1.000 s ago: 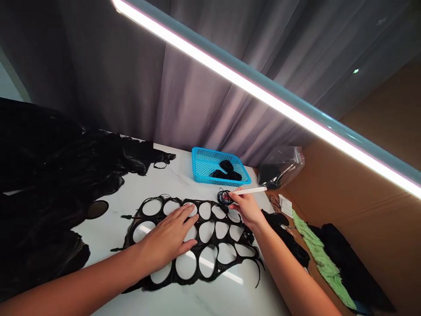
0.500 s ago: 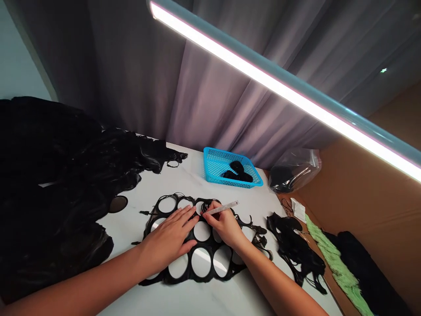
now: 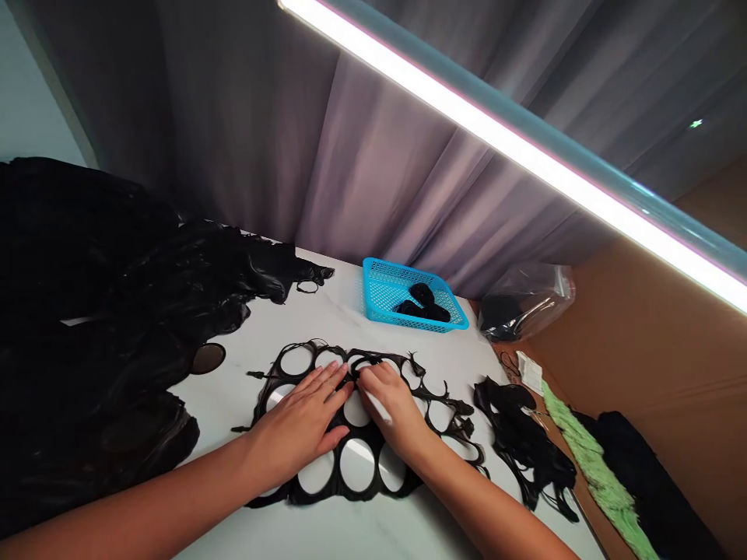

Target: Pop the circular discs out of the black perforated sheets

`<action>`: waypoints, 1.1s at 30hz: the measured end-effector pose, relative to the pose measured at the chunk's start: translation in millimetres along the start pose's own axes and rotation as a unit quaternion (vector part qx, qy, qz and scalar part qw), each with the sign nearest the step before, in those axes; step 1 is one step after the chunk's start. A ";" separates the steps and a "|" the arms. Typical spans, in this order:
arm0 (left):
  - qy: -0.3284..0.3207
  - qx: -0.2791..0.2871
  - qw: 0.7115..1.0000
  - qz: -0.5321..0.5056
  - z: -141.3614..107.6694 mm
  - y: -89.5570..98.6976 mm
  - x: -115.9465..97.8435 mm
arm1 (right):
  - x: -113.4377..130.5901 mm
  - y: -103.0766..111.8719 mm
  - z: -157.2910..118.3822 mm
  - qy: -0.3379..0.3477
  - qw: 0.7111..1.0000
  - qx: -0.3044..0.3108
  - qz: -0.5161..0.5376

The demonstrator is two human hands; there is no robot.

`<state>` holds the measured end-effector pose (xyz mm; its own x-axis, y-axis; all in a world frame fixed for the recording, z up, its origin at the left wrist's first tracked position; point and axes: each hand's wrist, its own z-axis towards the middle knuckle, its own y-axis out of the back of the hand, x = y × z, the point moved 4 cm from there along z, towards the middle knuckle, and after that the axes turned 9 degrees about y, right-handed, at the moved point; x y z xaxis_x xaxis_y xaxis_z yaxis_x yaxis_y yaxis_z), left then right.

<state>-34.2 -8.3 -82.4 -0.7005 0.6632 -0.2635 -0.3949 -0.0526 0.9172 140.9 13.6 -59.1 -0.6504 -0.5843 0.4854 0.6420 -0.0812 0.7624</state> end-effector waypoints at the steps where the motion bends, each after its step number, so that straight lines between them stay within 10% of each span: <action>1: 0.000 0.002 1.000 0.002 -0.2 0.0 0.2 | -11.0 11.5 1.4 -0.026 0.999 -0.032 -0.012; 8: -0.001 0.009 1.000 -0.001 3.7 8.0 3.5 | -75.1 104.6 -9.0 -0.176 0.966 -0.183 -0.039; 12: 0.000 0.000 1.000 0.002 4.6 26.4 -7.2 | -45.8 80.7 -15.0 -0.210 0.964 -0.120 0.113; 20: -0.039 0.056 0.997 0.024 -33.3 27.6 -32.0 | 21.3 11.3 -28.2 -0.271 0.861 0.028 0.429; 26: -0.023 0.035 0.999 -0.016 -41.8 19.0 -25.1 | 34.6 4.8 -39.0 -0.173 0.945 0.052 0.273; 29: -0.016 0.030 0.999 -0.036 -42.0 18.4 -25.0 | 32.4 7.7 -35.9 -0.163 0.955 0.020 0.248; 33: -0.017 0.048 0.998 -0.026 -42.1 18.8 -25.8 | 13.5 25.2 -28.5 -0.233 0.907 -0.172 0.304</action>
<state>-48.6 -57.8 -70.9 -0.6595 0.6876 -0.3038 -0.3705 0.0543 0.9272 159.9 -19.3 -45.6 -0.1823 -0.2065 0.9613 0.9766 -0.1515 0.1526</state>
